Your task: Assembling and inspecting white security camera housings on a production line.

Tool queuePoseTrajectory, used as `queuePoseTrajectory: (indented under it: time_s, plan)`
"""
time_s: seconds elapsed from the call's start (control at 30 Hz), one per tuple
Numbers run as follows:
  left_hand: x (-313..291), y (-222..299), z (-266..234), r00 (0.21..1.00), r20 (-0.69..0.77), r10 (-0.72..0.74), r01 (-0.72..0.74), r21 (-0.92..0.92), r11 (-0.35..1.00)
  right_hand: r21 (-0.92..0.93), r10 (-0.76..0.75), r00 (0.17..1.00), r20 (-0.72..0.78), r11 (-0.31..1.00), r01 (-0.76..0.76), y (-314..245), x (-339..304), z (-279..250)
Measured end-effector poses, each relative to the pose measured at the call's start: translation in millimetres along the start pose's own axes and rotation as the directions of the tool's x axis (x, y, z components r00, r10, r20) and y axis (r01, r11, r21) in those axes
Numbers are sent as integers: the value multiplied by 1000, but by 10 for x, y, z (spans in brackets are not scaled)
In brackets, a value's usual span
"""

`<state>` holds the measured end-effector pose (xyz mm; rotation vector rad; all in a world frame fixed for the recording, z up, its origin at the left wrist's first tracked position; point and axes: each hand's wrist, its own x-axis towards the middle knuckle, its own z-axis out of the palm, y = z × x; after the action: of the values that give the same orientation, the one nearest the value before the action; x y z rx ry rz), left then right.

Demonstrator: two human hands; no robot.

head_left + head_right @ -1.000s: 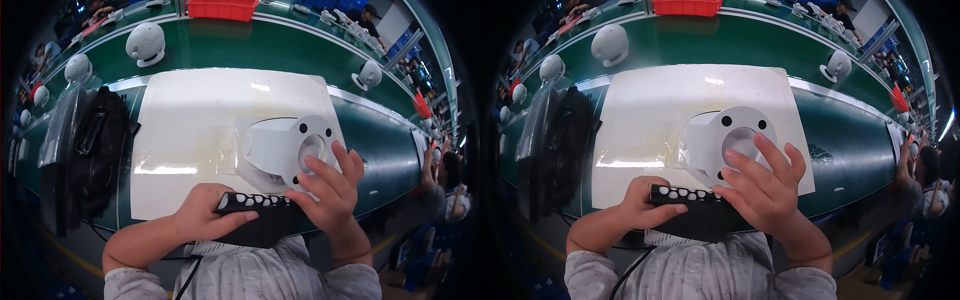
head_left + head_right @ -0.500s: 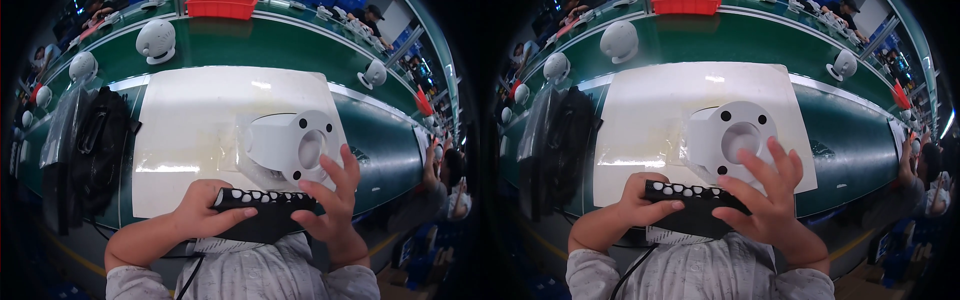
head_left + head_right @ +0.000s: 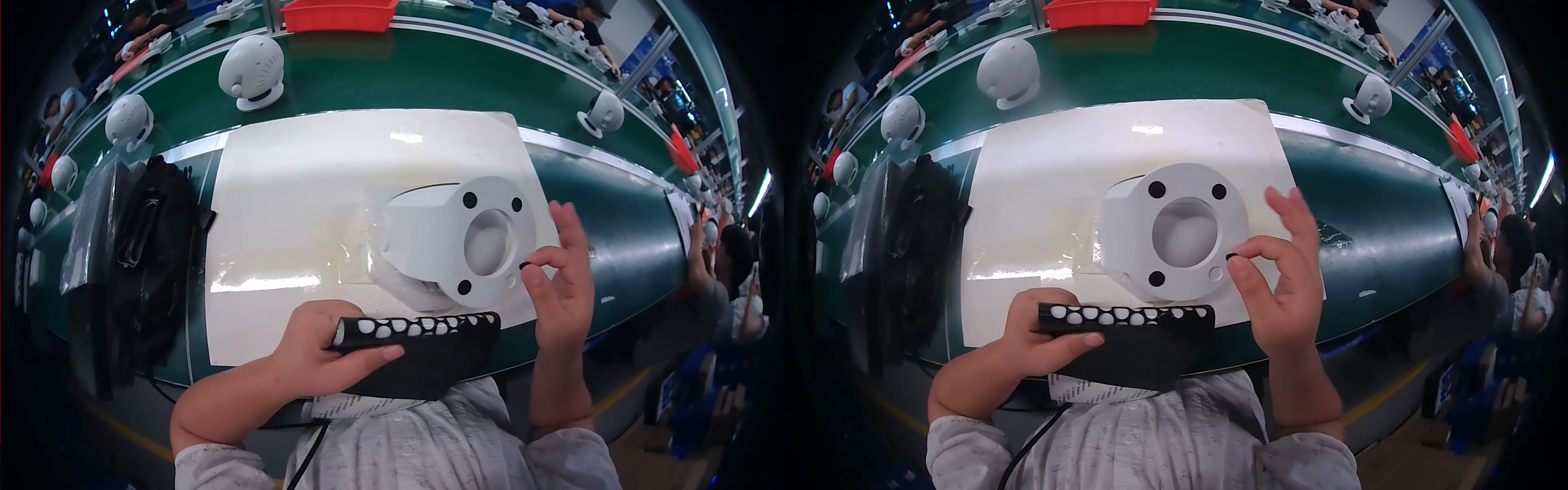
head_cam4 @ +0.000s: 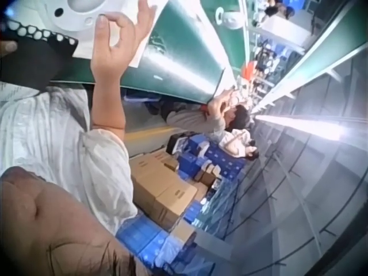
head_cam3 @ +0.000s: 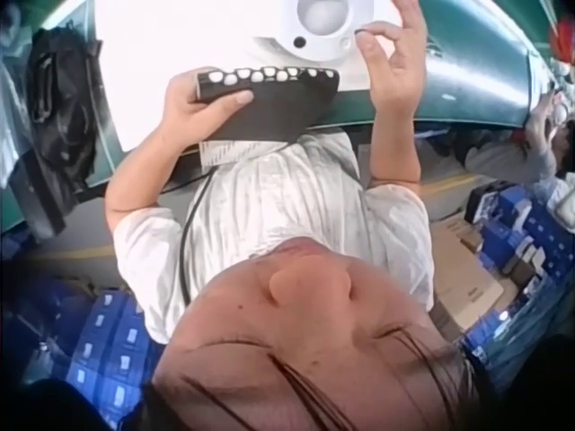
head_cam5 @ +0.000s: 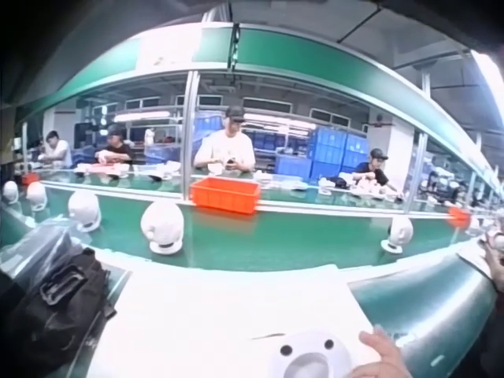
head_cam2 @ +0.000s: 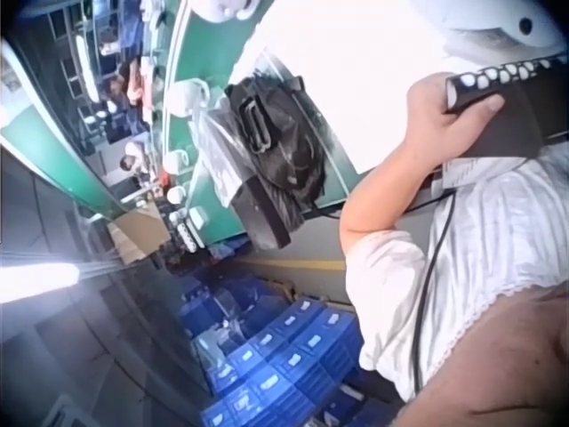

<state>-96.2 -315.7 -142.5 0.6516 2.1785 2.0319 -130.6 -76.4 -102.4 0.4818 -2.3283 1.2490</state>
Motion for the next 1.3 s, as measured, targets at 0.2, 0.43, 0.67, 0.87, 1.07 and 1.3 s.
queuePoseTrajectory:
  time_s: [0.2, 0.43, 0.67, 0.87, 1.07, 1.3]
  plan:
    - [-56, -39, -48, 995, -2, -101, 101, -35, 994, -160, -45, 989, 142, 985, 68, -136, -116, -13]
    - [-77, -61, -106, 996, 2, -93, 93, -78, 993, -720, -242, 891, 383, 526, 452, -310, -237, -63]
    - [-68, -92, -162, 993, 51, -111, 114, -71, 991, -194, -6, 999, -51, 981, -4, -53, -153, 71]
    - [-123, -134, -213, 990, 42, -132, 136, -131, 982, 520, 437, 712, 550, 487, -701, -152, 76, 222]
    - [-96, -193, -136, 988, 75, -132, 138, -79, 987, 459, 186, 963, 196, 850, -258, 328, 689, 374]
    - [-21, -348, -131, 944, 144, -296, 304, -40, 952, -878, -266, 928, 260, 335, 342, 1839, 1857, 909]
